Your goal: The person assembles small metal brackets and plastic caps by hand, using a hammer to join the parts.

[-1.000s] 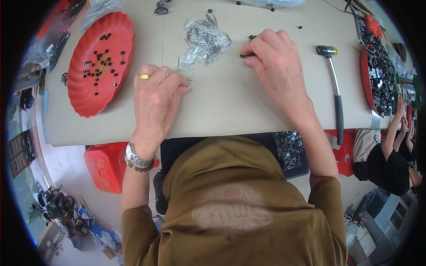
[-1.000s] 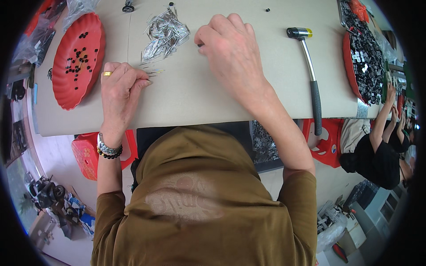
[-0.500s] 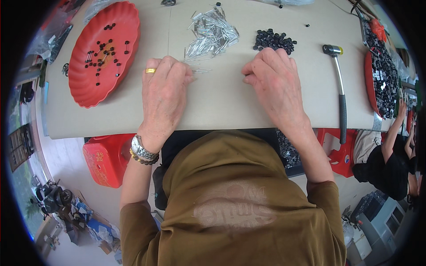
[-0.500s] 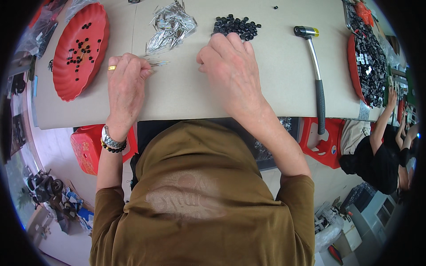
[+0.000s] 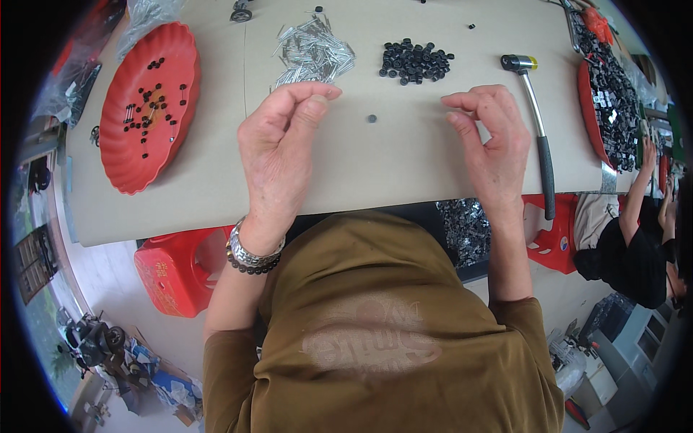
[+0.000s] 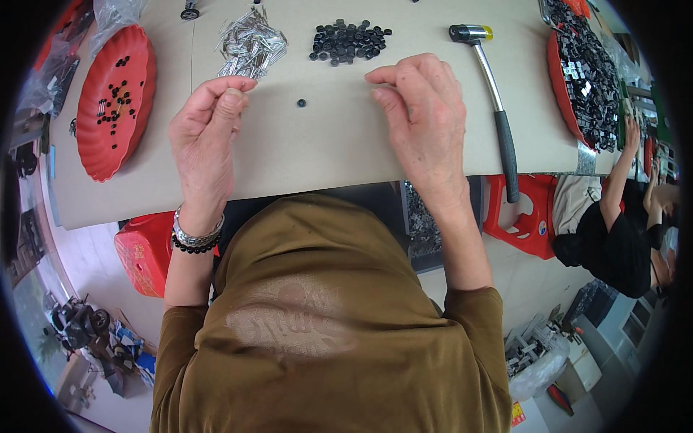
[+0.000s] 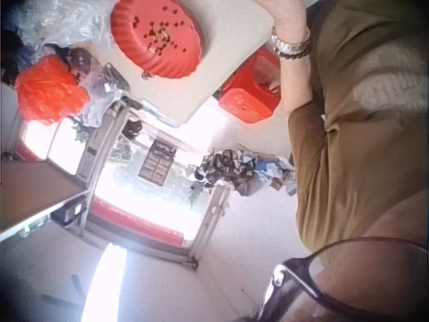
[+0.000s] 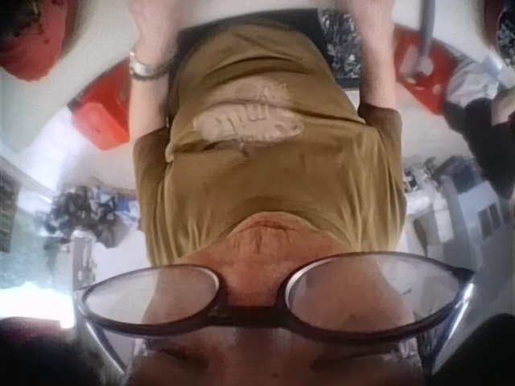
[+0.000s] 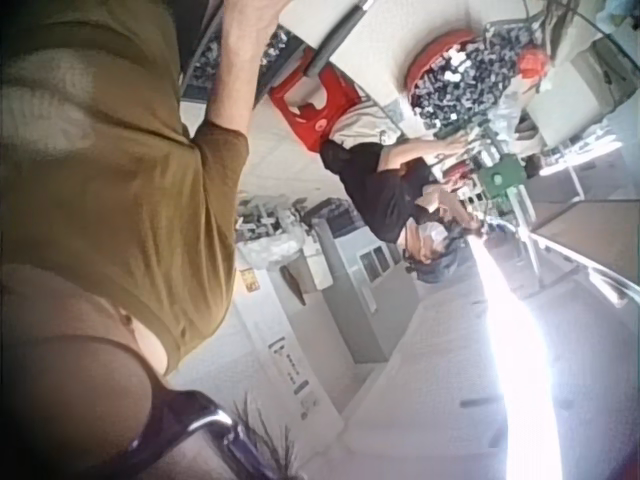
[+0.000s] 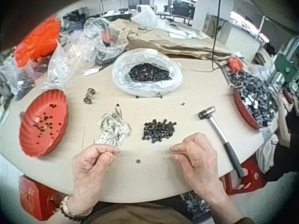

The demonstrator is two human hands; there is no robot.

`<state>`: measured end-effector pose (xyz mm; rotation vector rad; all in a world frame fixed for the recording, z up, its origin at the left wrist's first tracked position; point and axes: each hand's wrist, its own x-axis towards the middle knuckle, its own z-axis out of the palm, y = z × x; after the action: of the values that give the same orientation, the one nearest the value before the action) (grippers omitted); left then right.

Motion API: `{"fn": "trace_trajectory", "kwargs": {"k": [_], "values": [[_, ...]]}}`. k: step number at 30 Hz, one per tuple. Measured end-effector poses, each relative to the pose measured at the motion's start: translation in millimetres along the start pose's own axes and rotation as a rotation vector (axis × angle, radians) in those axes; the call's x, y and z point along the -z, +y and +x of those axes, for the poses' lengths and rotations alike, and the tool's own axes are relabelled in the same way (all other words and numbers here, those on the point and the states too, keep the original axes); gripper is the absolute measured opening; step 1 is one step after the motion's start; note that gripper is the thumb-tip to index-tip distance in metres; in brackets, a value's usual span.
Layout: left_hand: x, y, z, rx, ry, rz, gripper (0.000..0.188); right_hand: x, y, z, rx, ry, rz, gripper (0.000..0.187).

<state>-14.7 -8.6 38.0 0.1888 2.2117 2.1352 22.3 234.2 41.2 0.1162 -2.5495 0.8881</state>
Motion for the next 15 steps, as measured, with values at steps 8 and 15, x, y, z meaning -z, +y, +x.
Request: {"fn": "trace_trajectory", "kwargs": {"k": [8, 15], "values": [[-24.1, 1.2, 1.0, 0.36, -0.037, -0.516, 0.013, -30.4, -29.4, 2.4, 0.08, -0.036, 0.338, 0.021], [-37.6, 3.4, -4.7, 0.392, 0.009, -0.645, 0.011, -51.6, -34.3, 4.9, 0.389, 0.121, 0.195, 0.026]]}}
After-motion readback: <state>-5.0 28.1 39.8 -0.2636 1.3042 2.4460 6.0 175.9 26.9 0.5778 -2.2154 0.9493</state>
